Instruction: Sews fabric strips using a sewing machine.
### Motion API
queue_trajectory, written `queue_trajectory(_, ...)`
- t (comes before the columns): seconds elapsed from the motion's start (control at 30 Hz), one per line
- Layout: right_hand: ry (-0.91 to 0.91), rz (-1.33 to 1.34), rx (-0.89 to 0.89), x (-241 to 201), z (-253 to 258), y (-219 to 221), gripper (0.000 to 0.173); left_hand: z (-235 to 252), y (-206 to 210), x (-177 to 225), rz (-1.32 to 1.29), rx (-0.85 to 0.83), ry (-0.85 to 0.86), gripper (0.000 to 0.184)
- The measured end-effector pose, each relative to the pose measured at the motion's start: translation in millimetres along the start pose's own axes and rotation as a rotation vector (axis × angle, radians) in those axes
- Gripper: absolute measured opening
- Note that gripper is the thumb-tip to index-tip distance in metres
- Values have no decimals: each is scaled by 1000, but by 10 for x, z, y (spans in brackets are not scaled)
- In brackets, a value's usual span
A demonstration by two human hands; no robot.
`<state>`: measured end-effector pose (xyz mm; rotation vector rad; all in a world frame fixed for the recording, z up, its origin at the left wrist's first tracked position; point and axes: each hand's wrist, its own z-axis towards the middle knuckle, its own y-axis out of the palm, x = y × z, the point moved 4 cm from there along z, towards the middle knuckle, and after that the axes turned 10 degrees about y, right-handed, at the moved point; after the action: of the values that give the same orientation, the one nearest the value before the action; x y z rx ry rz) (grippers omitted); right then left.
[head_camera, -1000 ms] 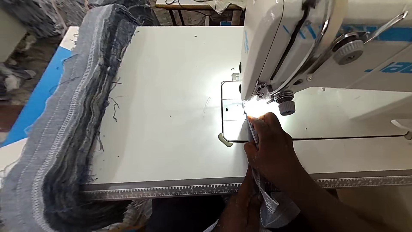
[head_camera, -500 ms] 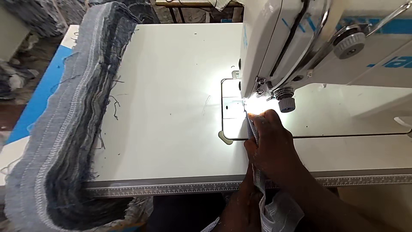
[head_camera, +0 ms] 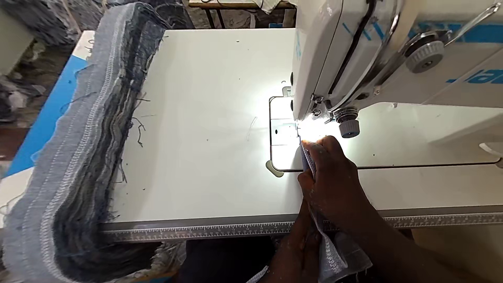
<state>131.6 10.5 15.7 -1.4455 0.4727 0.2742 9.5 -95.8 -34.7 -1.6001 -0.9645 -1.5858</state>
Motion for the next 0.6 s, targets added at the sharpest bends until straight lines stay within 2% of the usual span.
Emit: queue_trajectory(0.6, -13, 8, 13, 5, -22, -1, 54, -48, 11, -17, 3, 32, -46, 63)
